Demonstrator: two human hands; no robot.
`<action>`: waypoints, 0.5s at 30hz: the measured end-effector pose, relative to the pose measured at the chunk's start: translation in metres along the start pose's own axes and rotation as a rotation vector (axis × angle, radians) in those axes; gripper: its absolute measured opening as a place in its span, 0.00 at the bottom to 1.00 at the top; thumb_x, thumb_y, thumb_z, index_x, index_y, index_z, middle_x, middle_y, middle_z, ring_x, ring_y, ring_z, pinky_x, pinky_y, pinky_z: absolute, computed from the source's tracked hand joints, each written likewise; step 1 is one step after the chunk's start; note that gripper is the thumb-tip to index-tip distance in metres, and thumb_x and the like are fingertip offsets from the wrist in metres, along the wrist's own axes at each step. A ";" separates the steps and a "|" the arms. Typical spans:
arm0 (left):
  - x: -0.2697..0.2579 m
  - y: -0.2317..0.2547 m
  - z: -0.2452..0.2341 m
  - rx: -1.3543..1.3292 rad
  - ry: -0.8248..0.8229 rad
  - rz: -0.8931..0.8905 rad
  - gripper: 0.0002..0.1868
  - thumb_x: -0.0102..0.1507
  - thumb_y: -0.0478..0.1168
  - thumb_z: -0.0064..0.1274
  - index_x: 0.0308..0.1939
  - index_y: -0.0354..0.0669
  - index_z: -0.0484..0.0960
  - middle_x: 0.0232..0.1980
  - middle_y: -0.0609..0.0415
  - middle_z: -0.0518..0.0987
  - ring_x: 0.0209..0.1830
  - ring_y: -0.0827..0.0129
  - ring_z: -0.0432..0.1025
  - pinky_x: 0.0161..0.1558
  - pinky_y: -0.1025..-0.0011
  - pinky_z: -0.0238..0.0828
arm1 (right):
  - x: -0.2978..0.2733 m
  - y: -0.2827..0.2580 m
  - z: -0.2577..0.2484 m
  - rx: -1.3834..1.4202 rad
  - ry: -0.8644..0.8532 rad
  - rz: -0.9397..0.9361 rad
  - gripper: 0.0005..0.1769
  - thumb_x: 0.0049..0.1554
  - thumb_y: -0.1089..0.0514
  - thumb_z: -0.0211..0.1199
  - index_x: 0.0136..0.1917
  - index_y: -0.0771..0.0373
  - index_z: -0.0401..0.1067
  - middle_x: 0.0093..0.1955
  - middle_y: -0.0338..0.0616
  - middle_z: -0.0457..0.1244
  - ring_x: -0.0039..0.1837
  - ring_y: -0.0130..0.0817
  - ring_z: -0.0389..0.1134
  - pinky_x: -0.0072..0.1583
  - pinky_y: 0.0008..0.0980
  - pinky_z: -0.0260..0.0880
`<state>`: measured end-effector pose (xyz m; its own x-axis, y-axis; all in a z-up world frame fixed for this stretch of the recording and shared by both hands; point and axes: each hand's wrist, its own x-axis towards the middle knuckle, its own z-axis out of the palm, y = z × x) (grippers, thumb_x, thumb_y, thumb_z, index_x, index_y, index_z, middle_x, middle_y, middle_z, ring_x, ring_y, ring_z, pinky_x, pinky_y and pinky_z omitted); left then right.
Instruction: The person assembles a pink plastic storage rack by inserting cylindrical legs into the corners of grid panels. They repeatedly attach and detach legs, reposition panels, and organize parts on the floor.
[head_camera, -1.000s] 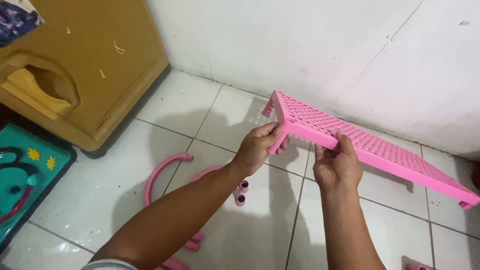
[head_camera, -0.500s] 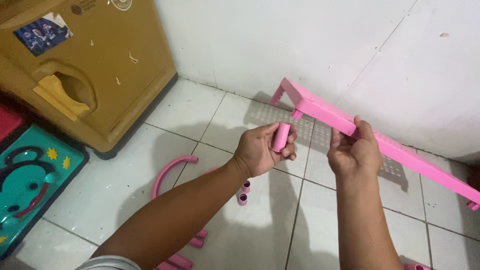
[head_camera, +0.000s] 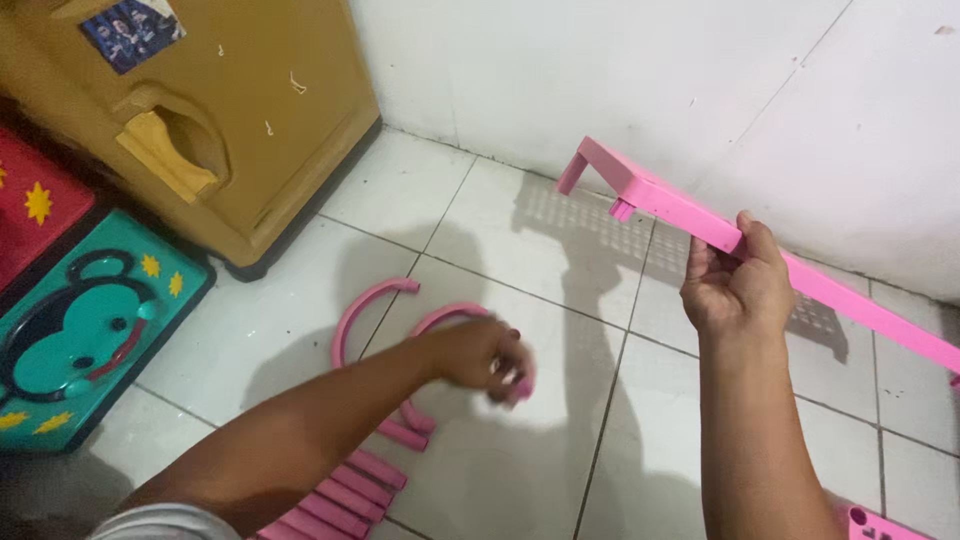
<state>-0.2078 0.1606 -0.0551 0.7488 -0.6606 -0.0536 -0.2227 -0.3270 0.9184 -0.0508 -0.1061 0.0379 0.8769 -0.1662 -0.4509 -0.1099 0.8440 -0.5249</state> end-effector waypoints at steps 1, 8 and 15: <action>-0.017 -0.003 0.014 0.097 0.024 0.005 0.04 0.57 0.36 0.60 0.36 0.47 0.86 0.31 0.60 0.85 0.27 0.71 0.78 0.33 0.74 0.73 | 0.000 0.001 -0.002 0.005 0.002 0.000 0.05 0.59 0.65 0.68 0.46 0.66 0.73 0.43 0.42 0.68 0.45 0.33 0.74 0.52 0.37 0.81; -0.042 -0.030 0.061 0.336 0.525 -0.299 0.06 0.55 0.38 0.65 0.32 0.42 0.84 0.33 0.50 0.83 0.33 0.60 0.78 0.37 0.62 0.74 | -0.001 0.014 -0.012 0.021 -0.052 0.040 0.05 0.60 0.63 0.66 0.47 0.66 0.73 0.45 0.43 0.69 0.47 0.34 0.75 0.53 0.35 0.80; -0.030 -0.033 0.064 0.368 0.557 -0.333 0.12 0.54 0.41 0.66 0.35 0.38 0.81 0.35 0.46 0.80 0.36 0.54 0.77 0.38 0.58 0.73 | 0.004 0.013 -0.020 -0.004 -0.078 0.034 0.03 0.61 0.63 0.64 0.47 0.64 0.72 0.46 0.41 0.69 0.49 0.32 0.74 0.52 0.30 0.83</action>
<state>-0.2627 0.1475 -0.1094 0.9968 -0.0791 -0.0095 -0.0504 -0.7195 0.6927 -0.0584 -0.1060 0.0147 0.9066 -0.0971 -0.4107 -0.1419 0.8463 -0.5134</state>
